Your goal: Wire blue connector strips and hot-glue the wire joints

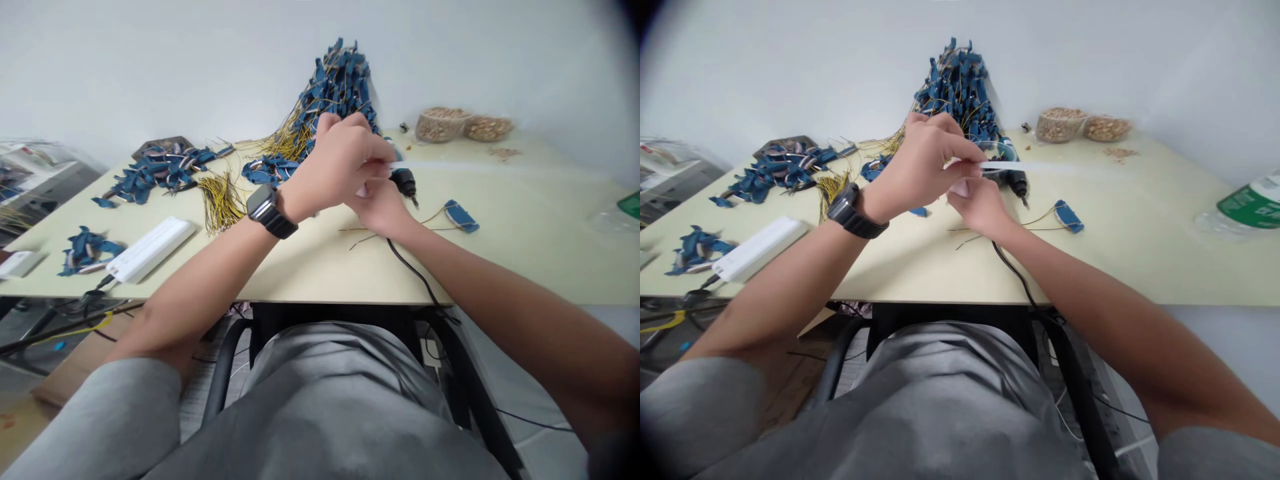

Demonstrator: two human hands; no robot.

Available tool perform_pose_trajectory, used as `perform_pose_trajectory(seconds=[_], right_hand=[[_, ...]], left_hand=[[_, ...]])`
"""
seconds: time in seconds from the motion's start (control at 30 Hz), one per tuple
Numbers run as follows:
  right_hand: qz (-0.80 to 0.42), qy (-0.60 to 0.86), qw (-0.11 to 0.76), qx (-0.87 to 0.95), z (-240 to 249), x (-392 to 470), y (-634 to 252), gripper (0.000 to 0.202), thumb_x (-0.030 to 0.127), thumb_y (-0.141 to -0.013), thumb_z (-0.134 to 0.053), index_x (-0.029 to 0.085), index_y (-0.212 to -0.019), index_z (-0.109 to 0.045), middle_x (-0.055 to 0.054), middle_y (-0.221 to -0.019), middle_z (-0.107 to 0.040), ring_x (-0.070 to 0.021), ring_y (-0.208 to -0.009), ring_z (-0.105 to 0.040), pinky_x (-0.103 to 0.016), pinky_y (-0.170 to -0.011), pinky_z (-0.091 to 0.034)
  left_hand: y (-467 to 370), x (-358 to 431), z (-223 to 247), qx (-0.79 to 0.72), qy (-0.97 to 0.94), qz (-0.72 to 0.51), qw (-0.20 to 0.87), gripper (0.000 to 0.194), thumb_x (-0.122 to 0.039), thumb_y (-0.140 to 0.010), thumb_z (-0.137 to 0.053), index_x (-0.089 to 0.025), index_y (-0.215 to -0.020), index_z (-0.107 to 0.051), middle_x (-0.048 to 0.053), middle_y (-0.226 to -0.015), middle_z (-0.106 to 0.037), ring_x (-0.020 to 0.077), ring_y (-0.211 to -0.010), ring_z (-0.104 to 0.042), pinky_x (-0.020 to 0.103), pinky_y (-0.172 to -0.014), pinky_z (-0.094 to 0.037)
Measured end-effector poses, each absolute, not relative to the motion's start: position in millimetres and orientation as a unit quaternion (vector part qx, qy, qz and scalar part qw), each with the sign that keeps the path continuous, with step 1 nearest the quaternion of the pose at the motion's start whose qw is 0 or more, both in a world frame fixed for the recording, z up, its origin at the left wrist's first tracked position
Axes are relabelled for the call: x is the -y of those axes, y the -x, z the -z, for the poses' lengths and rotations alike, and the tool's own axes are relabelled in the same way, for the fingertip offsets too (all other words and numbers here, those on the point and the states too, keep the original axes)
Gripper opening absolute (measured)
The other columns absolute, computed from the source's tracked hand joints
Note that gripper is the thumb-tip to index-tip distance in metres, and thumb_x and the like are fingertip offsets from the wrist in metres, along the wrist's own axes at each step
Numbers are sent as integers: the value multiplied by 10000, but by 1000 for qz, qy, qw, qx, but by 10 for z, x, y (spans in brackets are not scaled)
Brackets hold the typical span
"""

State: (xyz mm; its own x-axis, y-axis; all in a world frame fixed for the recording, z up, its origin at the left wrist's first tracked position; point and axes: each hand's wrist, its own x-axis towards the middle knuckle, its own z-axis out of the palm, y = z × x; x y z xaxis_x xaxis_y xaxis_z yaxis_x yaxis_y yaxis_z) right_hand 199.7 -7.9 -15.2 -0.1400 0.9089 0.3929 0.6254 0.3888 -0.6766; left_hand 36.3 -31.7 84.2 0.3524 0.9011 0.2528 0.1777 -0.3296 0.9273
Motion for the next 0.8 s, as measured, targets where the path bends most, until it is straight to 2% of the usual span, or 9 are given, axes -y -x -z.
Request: perform_pose_trajectory(seconds=[0.07,0.13,0.27,0.37,0.47,0.57,0.67,0.77,0.8], right_hand=[[-177,535,391,728,128,81,-1996,324,385,-1073,-785,296,-847,-570,-91,-925,-763,-384,-1060,-796,-506,-979,-618],[-180,542,398,718,95,96,-1989,420,380,-1084,-769,310,-795,-473,-71,-850,-703,-355,-998,-764,-507,-963,-617],[-180,543,410,710,37,131,-1977,480,338,-1087,-743,317,-762,-390,-48,-790,-608,-313,-931,-699,-488,-912,-609],[-181,540,422,706,12,143,-1975,475,299,-1081,-741,314,-766,-384,-39,-805,-576,-292,-928,-670,-470,-907,-594],[-177,542,422,705,-2,146,-1975,492,282,-1083,-747,314,-764,-374,-33,-797,-540,-279,-917,-638,-460,-906,-586],[-173,547,420,703,-7,148,-1978,518,303,-1098,-754,316,-759,-363,-34,-785,-510,-283,-913,-623,-463,-903,-585],[-176,551,418,700,1,142,-1984,486,324,-1100,-753,312,-766,-401,-37,-783,-516,-288,-921,-634,-461,-898,-593],[-174,556,418,697,21,124,-1990,429,367,-1098,-759,307,-787,-470,-39,-775,-539,-294,-925,-653,-460,-889,-610],[-171,557,418,697,29,117,-1993,411,375,-1097,-763,305,-796,-493,-39,-775,-548,-297,-930,-661,-462,-892,-615]], left_hand=[[-398,218,-803,-355,-793,-398,294,485,-40,-984,-772,-350,-614,-720,135,-917,-784,525,-1670,-610,806,-1640,-195],[-388,154,-776,-335,-838,-391,182,471,-100,-1014,-735,-379,-635,-737,131,-885,-771,521,-1497,-673,847,-1607,-228],[-379,157,-803,-346,-848,-386,113,436,-70,-992,-724,-335,-647,-759,118,-878,-772,472,-1339,-690,796,-1562,-313],[-408,176,-834,-352,-818,-414,186,431,-66,-951,-763,-332,-612,-751,143,-852,-715,502,-1477,-653,753,-1577,-309],[-426,167,-843,-358,-778,-434,280,416,-39,-860,-819,-331,-588,-706,162,-834,-694,548,-1707,-536,805,-1560,-342],[-420,142,-835,-351,-797,-420,256,384,-36,-889,-781,-321,-637,-729,142,-866,-751,552,-1706,-543,855,-1583,-279],[-410,107,-810,-351,-756,-447,326,329,-66,-907,-796,-381,-891,-893,122,-869,-793,563,-1757,-520,912,-1520,-360],[-409,87,-791,-366,-680,-473,423,562,-88,-906,-823,-431,-1333,-947,114,-883,-837,573,-1816,-499,953,-1430,-466],[-411,89,-792,-371,-673,-473,431,604,-86,-907,-820,-430,-1390,-940,114,-886,-843,568,-1828,-493,948,-1430,-478]])
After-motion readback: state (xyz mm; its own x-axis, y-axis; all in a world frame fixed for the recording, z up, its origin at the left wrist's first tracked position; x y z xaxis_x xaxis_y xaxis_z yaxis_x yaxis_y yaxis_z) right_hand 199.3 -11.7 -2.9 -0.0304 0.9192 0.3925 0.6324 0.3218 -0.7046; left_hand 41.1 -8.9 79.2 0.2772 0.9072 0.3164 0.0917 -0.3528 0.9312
